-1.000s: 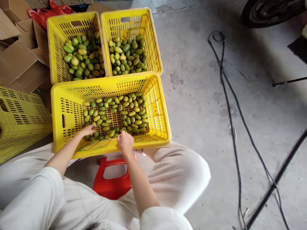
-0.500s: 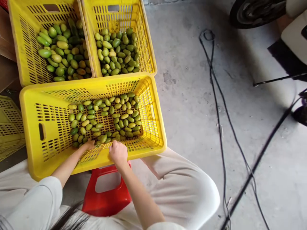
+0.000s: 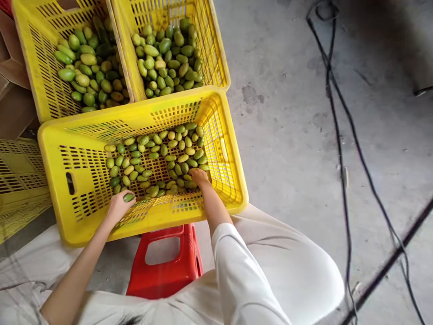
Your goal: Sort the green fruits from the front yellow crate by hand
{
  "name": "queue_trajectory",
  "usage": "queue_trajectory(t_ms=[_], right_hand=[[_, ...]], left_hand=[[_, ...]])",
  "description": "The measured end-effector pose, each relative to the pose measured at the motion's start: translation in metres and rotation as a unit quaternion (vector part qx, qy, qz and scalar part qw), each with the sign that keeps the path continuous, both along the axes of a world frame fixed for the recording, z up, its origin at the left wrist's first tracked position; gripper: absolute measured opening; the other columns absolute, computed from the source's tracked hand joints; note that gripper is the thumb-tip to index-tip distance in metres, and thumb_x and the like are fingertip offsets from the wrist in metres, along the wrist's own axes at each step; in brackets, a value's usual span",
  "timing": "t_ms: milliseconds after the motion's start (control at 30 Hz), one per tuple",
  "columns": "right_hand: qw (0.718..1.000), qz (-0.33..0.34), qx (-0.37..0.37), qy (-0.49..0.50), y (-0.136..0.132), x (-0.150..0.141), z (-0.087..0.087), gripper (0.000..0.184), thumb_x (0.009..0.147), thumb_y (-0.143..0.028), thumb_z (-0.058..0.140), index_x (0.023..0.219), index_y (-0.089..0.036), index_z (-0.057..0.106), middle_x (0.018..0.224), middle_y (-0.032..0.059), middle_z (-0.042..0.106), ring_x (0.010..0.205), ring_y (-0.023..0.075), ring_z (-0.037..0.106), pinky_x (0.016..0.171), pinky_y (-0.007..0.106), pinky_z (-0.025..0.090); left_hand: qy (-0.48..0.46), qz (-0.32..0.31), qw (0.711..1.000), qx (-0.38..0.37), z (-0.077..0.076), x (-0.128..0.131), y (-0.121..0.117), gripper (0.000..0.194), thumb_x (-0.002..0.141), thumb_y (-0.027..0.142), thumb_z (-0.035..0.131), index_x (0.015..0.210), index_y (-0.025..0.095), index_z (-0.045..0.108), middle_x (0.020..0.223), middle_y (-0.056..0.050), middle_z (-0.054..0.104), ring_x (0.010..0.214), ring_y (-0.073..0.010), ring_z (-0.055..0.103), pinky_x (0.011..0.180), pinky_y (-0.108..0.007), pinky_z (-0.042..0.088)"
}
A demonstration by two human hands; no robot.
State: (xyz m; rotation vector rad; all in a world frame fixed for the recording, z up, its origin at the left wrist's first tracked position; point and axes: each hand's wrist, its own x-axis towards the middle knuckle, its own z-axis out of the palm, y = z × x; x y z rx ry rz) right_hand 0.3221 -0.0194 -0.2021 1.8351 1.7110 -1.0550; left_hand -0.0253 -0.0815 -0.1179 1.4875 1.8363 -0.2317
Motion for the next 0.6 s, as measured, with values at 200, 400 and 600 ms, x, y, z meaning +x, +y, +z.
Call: queue_trajectory(t_ms=[200,400,600], right_hand=[[0.995,0.083,-0.05,-0.027,0.008,-0.038,-0.021,0.022,0.103,-0.021,0.067,0.12,-0.01,0.074,0.127,0.0203,0.074,0.124,0.0314,0.07,0.103,0.046,0.056],[0.991,0.116,-0.056,-0.04,0.006,-0.042,-0.026,0.023,0.095,-0.02,0.072,0.116,-0.012,0.078,0.126,0.0263,0.075,0.125,0.0385,0.071,0.097,0.044,0.055],[0.987,0.124,-0.09,-0.058,0.018,-0.042,-0.036,0.036,0.085,-0.023,0.083,0.118,-0.011,0.077,0.118,0.0229,0.076,0.115,0.0358,0.073,0.091,0.041,0.057]], left_hand=[[-0.056,0.083,0.954,0.282,0.042,0.039,-0.06,0.017,0.093,0.036,0.065,0.086,0.022,0.072,0.079,-0.007,0.079,0.07,-0.0226,0.074,0.071,-0.032,0.056],[-0.061,0.051,0.92,0.385,0.046,0.049,-0.064,0.01,0.097,0.026,0.065,0.091,0.021,0.071,0.081,-0.007,0.08,0.071,-0.0204,0.076,0.07,-0.03,0.057],[-0.065,0.041,0.928,0.366,0.045,0.048,-0.066,0.01,0.097,0.027,0.066,0.09,0.021,0.07,0.08,-0.006,0.079,0.069,-0.0203,0.076,0.068,-0.03,0.057]])
